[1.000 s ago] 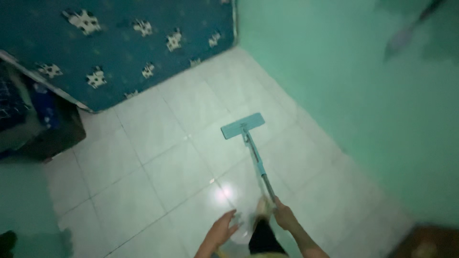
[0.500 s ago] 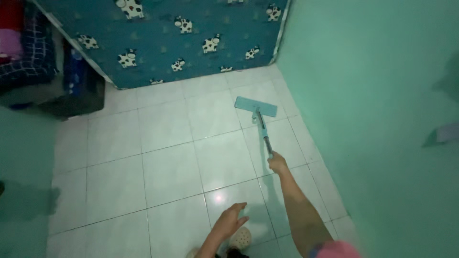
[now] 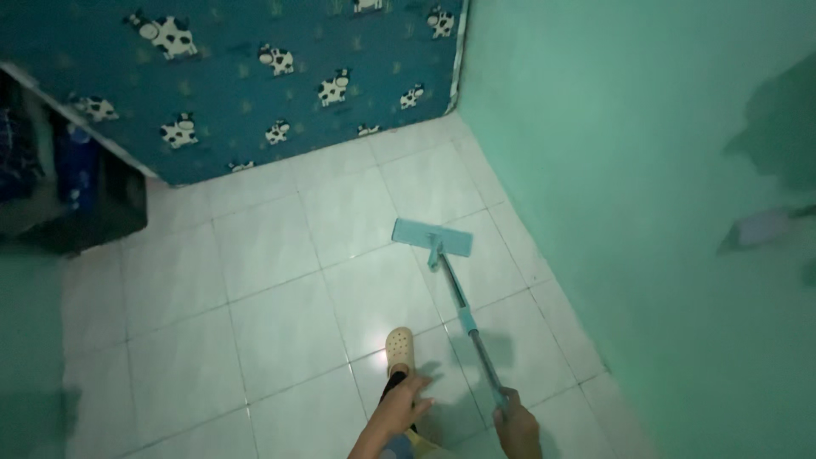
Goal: The person sweeps a tiled floor in a narrow hallway and a small kitchen area using a blue broom. After sweeping, the person switches to a blue mop and mops the tiled floor in a bedroom, moving around a bed and storage units.
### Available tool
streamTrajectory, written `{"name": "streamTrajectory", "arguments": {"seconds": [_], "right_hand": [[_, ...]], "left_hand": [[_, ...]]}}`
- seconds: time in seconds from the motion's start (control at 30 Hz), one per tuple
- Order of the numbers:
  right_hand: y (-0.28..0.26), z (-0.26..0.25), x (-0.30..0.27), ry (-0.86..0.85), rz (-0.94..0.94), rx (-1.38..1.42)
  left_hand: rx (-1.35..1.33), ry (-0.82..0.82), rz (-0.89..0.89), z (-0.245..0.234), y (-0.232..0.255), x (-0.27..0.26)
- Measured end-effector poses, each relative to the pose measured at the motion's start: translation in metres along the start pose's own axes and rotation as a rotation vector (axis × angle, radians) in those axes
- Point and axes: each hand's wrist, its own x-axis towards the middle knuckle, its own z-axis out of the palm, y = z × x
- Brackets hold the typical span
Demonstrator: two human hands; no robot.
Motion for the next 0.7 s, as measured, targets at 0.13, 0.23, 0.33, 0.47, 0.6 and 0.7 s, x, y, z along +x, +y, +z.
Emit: {"name": "streamTrajectory", "arguments": {"seconds": [0.13, 0.23, 0.33, 0.47, 0.6, 0.7], "right_hand": [[-0.046, 0.002, 0.069, 0.112, -0.187, -0.062], [-0.104, -0.012, 0.168, 0.122, -0.183, 0.018], [-0.171, -0.033, 0.27, 0.21, -0.272, 0.057], [-0.24, -0.059, 0.386, 0.386, -0.35, -0.009], [-0.261, -0.087, 0.442, 0.268, -0.288, -0.017], [-0.239, -0.093, 0.432, 0.257, -0.29, -0.154]], "left_hand": [[-0.042, -0.06, -0.074, -0.04, 0.005, 0.046], [-0.083, -0.069, -0.159, -0.084, 0.028, 0.08], [-0.07, -0.032, -0.169, -0.132, 0.055, 0.118], [0.023, -0.008, -0.079, -0.183, 0.072, 0.166], [0.052, 0.004, -0.023, -0.208, 0.075, 0.206], [0.055, -0.001, -0.015, -0.203, 0.063, 0.224]]}}
